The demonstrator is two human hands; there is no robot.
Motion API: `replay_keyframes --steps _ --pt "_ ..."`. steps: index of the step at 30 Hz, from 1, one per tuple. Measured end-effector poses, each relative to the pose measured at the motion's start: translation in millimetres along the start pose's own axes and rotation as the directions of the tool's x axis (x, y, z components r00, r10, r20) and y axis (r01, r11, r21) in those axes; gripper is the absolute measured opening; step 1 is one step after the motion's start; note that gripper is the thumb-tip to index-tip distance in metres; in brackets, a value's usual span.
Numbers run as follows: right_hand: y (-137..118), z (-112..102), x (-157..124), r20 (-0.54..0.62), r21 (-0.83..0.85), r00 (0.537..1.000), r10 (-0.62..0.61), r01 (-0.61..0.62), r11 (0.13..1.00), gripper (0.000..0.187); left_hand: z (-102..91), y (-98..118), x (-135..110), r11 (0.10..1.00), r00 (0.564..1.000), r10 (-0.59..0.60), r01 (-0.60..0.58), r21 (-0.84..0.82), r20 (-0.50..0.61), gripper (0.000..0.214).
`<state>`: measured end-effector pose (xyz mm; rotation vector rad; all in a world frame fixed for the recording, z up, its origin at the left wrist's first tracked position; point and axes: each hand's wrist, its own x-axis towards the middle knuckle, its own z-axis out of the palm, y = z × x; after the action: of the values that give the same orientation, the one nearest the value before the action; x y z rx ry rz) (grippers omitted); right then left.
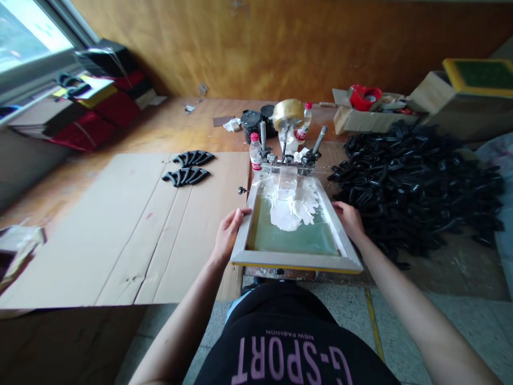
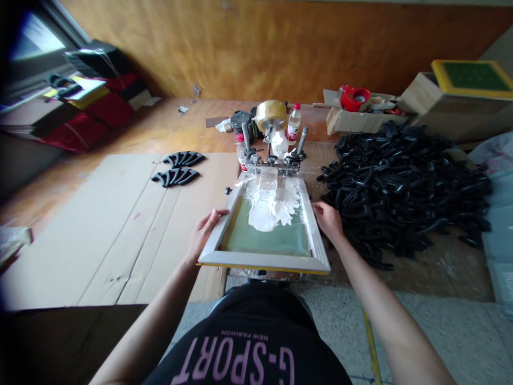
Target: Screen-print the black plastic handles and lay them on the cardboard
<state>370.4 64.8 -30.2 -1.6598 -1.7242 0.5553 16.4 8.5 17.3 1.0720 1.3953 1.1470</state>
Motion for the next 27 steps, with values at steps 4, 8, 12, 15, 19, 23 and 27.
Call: replay_keyframes --steps 4,8,12,15,19,23,27 --pt "-42 17 36 -0.085 -0.158 0.966 -0.246 0.231 0.960 0.052 -2.0 -58 -3 0.990 0.994 -0.101 0.097 0.099 0.035 0.068" --pt "-96 56 52 0.106 -0.336 0.894 -0.435 0.444 0.831 0.059 3.2 -90 5 0.971 0.993 -0.115 0.115 0.210 -0.013 0.071" --pt "-110 73 53 0.308 -0.358 0.899 -0.312 0.413 0.837 0.036 3.2 -97 9 0.956 0.992 -0.121 0.126 0.264 -0.038 0.066" --pt "-107 68 47 0.423 -0.346 0.875 -0.235 0.396 0.851 0.019 1.5 -99 8 0.959 0.992 -0.129 0.129 0.253 -0.018 0.063" --pt "-99 56 36 0.347 -0.361 0.896 -0.277 0.400 0.843 0.014 0.9 -103 8 0.962 0.990 -0.143 0.137 0.237 0.007 0.063" --pt "-93 58 27 0.256 -0.509 0.951 -0.176 0.287 0.812 0.015 2.0 -100 7 0.967 0.989 -0.144 0.136 0.215 0.023 0.062" --pt "-96 73 16 0.302 -0.528 0.928 -0.216 0.352 0.773 0.012 2.5 -97 7 0.967 0.989 -0.145 0.136 0.215 0.028 0.065"
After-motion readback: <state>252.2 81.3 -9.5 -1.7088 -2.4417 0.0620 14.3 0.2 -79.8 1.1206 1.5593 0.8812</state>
